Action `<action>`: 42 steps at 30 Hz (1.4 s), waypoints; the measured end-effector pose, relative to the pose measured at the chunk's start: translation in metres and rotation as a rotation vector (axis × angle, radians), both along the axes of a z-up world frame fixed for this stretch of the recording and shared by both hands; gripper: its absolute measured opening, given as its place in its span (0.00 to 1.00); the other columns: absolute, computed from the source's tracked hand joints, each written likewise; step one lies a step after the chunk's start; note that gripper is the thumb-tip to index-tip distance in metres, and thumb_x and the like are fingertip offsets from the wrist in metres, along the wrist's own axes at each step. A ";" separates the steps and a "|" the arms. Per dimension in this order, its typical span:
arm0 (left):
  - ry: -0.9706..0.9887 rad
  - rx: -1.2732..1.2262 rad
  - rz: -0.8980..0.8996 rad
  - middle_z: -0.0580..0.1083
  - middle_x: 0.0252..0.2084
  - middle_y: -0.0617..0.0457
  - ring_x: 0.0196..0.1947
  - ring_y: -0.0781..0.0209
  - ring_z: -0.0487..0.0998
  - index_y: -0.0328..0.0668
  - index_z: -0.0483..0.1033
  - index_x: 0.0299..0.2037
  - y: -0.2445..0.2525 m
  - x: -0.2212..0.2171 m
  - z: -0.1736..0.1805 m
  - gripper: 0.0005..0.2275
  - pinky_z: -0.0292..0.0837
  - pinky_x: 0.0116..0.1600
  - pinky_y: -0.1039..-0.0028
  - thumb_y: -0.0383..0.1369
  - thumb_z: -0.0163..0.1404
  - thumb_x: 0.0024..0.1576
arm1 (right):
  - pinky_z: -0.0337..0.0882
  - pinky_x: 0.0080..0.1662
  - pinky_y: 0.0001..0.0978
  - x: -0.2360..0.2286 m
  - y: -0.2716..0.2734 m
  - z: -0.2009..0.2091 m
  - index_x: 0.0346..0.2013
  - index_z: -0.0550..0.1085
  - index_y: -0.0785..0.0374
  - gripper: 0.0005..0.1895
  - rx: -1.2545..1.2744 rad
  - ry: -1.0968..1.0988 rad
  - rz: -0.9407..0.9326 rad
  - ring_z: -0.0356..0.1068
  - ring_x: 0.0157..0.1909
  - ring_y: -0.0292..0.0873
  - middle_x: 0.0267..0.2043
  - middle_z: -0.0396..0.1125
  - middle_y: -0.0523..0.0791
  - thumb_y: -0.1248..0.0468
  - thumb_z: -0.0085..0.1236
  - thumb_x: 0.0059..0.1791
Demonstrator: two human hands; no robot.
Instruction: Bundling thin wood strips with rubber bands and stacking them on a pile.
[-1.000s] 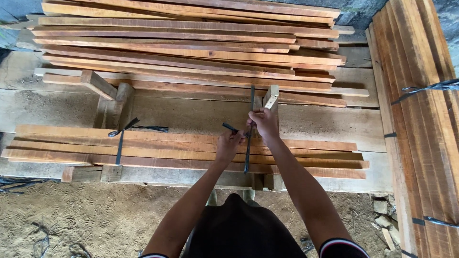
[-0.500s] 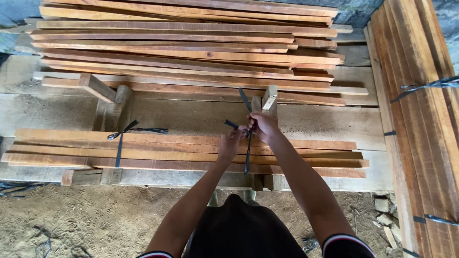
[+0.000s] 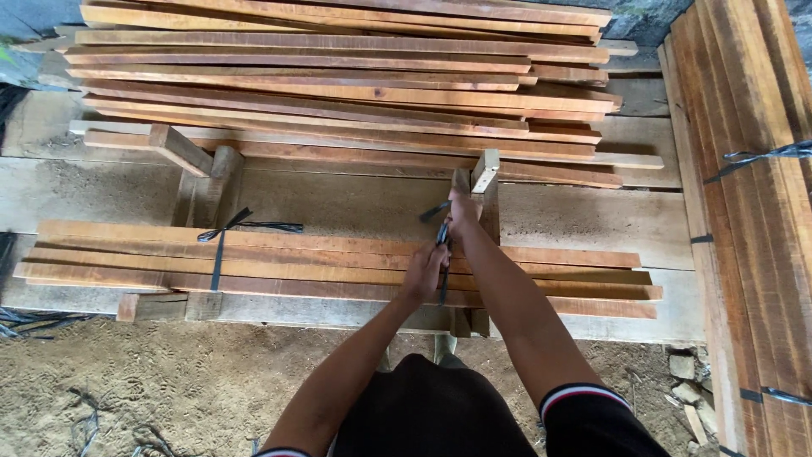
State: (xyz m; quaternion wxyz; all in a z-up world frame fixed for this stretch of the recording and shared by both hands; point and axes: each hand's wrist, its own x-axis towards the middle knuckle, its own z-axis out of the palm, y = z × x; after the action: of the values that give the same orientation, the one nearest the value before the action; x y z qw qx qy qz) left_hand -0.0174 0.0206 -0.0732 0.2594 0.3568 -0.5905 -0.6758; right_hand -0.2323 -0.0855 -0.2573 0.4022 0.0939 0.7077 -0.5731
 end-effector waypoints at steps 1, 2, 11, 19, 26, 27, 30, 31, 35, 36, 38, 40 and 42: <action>0.000 0.001 0.002 0.68 0.30 0.50 0.45 0.53 0.74 0.47 0.65 0.32 0.002 0.004 0.012 0.16 0.69 0.59 0.58 0.44 0.37 0.71 | 0.60 0.21 0.45 0.008 0.002 0.026 0.34 0.66 0.66 0.17 0.001 0.000 0.002 0.63 0.25 0.50 0.28 0.58 0.51 0.58 0.61 0.43; -0.033 0.002 -0.008 0.66 0.28 0.50 0.38 0.56 0.72 0.46 0.66 0.32 0.006 0.011 0.023 0.16 0.68 0.52 0.58 0.43 0.37 0.70 | 0.57 0.24 0.46 0.019 0.006 0.050 0.33 0.64 0.64 0.16 0.007 0.027 0.009 0.60 0.25 0.47 0.28 0.55 0.48 0.58 0.61 0.44; -0.073 -0.186 -0.019 0.64 0.30 0.46 0.32 0.51 0.70 0.42 0.66 0.35 0.033 0.032 0.021 0.10 0.68 0.43 0.59 0.36 0.37 0.66 | 0.61 0.27 0.49 0.050 0.009 0.084 0.19 0.75 0.65 0.13 0.119 0.431 0.043 0.64 0.21 0.43 0.17 0.62 0.50 0.58 0.61 0.41; -0.092 -0.542 -0.196 0.64 0.31 0.43 0.31 0.35 0.71 0.40 0.66 0.35 0.024 0.025 0.015 0.08 0.70 0.39 0.55 0.32 0.36 0.64 | 0.64 0.32 0.51 0.060 0.017 0.084 0.11 0.71 0.60 0.17 0.082 0.726 0.253 0.64 0.21 0.43 0.12 0.57 0.48 0.55 0.60 0.41; -0.188 -0.724 -0.410 0.65 0.29 0.44 0.29 0.40 0.74 0.41 0.67 0.33 0.009 0.024 -0.001 0.12 0.71 0.32 0.58 0.36 0.39 0.66 | 0.61 0.24 0.50 0.068 0.011 0.073 0.11 0.66 0.62 0.22 0.150 0.884 0.706 0.63 0.20 0.51 0.14 0.58 0.50 0.54 0.55 0.44; -0.220 -0.801 -0.414 0.65 0.28 0.44 0.27 0.39 0.74 0.41 0.67 0.32 0.006 0.022 0.000 0.13 0.71 0.31 0.59 0.38 0.40 0.67 | 0.65 0.26 0.55 0.070 0.006 0.066 0.13 0.70 0.65 0.22 0.196 0.918 0.771 0.70 0.23 0.60 0.16 0.64 0.56 0.52 0.55 0.44; -0.188 -0.711 -0.441 0.66 0.29 0.43 0.29 0.39 0.75 0.38 0.68 0.32 -0.005 0.018 0.034 0.14 0.72 0.33 0.58 0.38 0.39 0.67 | 0.66 0.26 0.59 0.067 0.001 0.066 0.15 0.73 0.68 0.20 0.233 0.936 0.892 0.72 0.25 0.64 0.19 0.67 0.57 0.55 0.55 0.44; -0.194 -0.694 -0.442 0.66 0.29 0.43 0.29 0.39 0.75 0.38 0.68 0.32 0.000 0.021 0.018 0.14 0.72 0.33 0.58 0.38 0.39 0.67 | 0.66 0.26 0.59 0.071 0.007 0.066 0.15 0.73 0.68 0.20 0.241 0.921 0.902 0.72 0.25 0.64 0.19 0.67 0.57 0.55 0.55 0.44; -0.204 -0.908 -0.439 0.66 0.30 0.44 0.35 0.42 0.75 0.39 0.68 0.32 -0.002 0.020 -0.008 0.12 0.72 0.37 0.61 0.35 0.42 0.66 | 0.67 0.23 0.46 0.070 0.001 0.057 0.17 0.70 0.64 0.16 0.223 0.901 1.050 0.71 0.21 0.56 0.17 0.65 0.54 0.60 0.53 0.46; -0.200 -0.894 -0.439 0.66 0.31 0.46 0.36 0.43 0.75 0.40 0.67 0.32 -0.003 0.019 -0.006 0.12 0.72 0.39 0.62 0.36 0.41 0.67 | 0.68 0.24 0.48 0.069 -0.001 0.051 0.18 0.71 0.66 0.16 0.250 0.907 1.108 0.73 0.24 0.58 0.19 0.66 0.55 0.59 0.54 0.47; -0.206 -0.890 -0.423 0.66 0.31 0.45 0.35 0.43 0.75 0.39 0.67 0.33 -0.001 0.018 -0.014 0.11 0.72 0.37 0.62 0.35 0.40 0.67 | 0.72 0.26 0.45 0.073 -0.001 0.067 0.19 0.73 0.67 0.16 0.263 0.940 1.126 0.74 0.25 0.56 0.20 0.68 0.55 0.60 0.53 0.48; -0.212 -0.892 -0.405 0.66 0.31 0.45 0.34 0.42 0.75 0.38 0.68 0.33 0.004 0.019 -0.018 0.11 0.72 0.35 0.61 0.34 0.39 0.66 | 0.76 0.28 0.42 0.077 0.000 0.079 0.21 0.74 0.68 0.16 0.272 0.978 1.143 0.74 0.26 0.55 0.22 0.69 0.56 0.61 0.52 0.49; -0.306 -0.896 -0.392 0.65 0.28 0.41 0.31 0.39 0.74 0.33 0.69 0.33 0.006 0.016 -0.019 0.10 0.70 0.34 0.55 0.32 0.41 0.64 | 0.73 0.33 0.63 0.076 -0.003 0.088 0.21 0.75 0.75 0.20 0.233 1.002 0.979 0.74 0.33 0.69 0.25 0.69 0.63 0.56 0.58 0.45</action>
State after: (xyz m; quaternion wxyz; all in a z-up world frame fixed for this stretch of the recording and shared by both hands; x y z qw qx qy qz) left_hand -0.0017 0.0270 -0.0922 0.1657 0.1880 -0.9093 -0.3323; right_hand -0.1562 -0.0885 -0.1688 0.2269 -0.4675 0.8252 -0.2215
